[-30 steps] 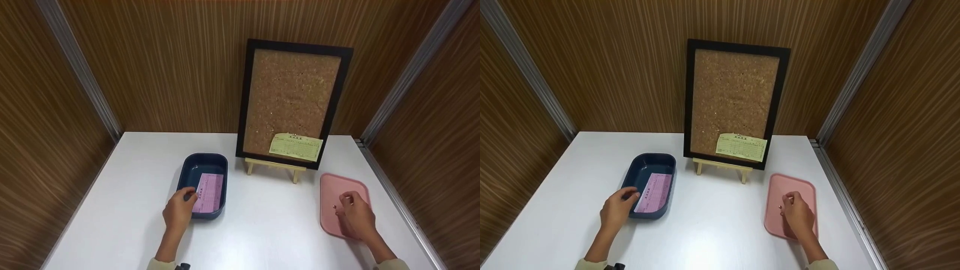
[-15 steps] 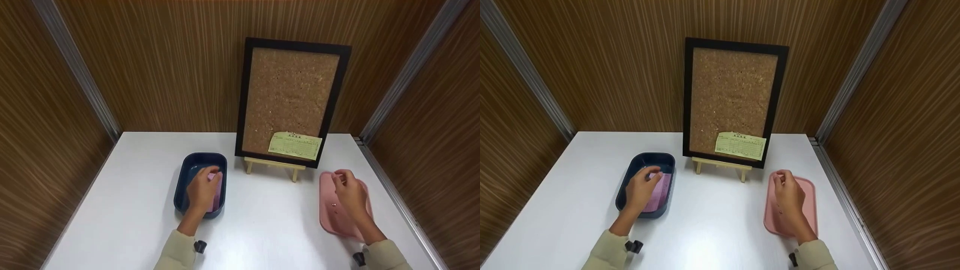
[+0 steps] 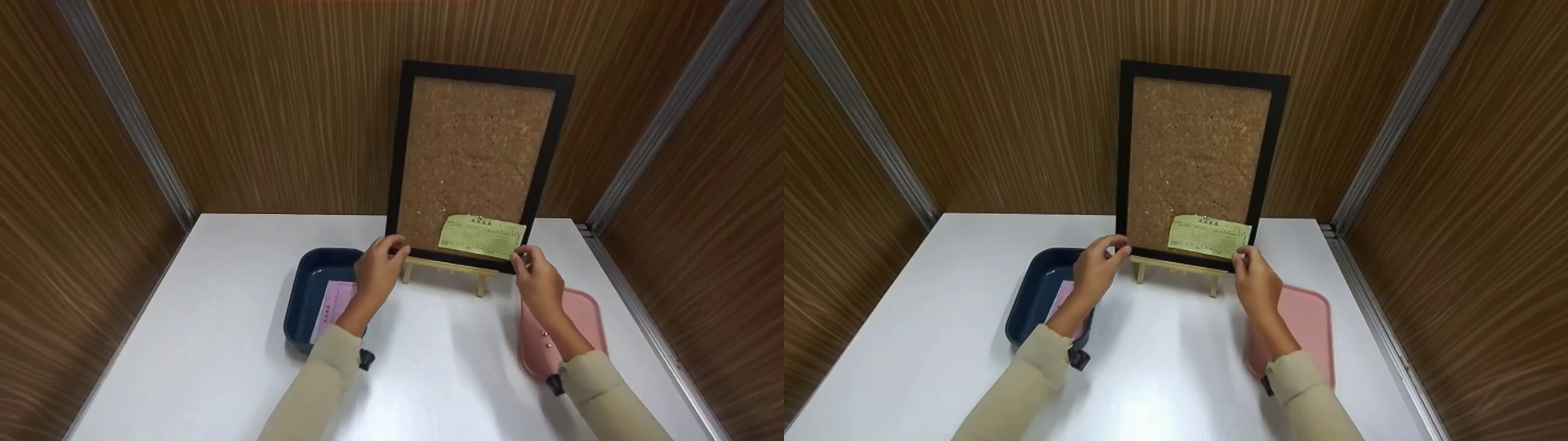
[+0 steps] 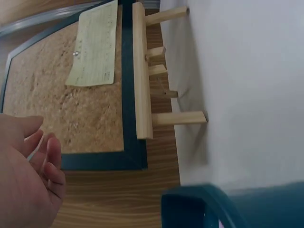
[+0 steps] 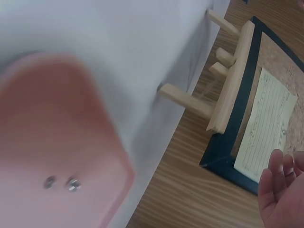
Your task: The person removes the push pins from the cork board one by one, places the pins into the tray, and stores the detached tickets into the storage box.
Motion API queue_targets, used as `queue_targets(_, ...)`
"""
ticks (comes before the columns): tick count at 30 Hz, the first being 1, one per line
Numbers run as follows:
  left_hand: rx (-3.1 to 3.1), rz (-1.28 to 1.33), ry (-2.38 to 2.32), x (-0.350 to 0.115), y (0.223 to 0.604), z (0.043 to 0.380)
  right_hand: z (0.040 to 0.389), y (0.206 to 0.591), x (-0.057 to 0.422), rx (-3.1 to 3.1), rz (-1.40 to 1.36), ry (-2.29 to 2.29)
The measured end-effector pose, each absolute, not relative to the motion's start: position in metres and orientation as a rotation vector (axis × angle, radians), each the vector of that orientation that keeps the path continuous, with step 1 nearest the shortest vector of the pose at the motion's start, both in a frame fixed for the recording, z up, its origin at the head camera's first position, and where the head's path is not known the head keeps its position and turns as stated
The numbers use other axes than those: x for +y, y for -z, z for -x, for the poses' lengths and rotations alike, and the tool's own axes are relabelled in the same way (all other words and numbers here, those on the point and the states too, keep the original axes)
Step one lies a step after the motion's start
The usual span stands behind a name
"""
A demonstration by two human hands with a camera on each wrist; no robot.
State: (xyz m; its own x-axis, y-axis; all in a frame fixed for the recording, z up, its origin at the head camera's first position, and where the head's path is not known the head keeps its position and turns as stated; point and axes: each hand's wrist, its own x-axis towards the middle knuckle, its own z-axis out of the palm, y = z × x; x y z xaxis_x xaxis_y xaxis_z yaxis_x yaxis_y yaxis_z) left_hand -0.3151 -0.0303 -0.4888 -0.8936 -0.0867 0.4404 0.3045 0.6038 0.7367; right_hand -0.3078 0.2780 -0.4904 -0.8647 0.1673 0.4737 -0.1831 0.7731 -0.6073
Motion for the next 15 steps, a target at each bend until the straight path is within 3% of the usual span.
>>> queue_targets(15,-2.463,0.228,1.139,0.026,0.475,0.36,0.349,0.485,0.245,-2.392,-0.089,-0.94)
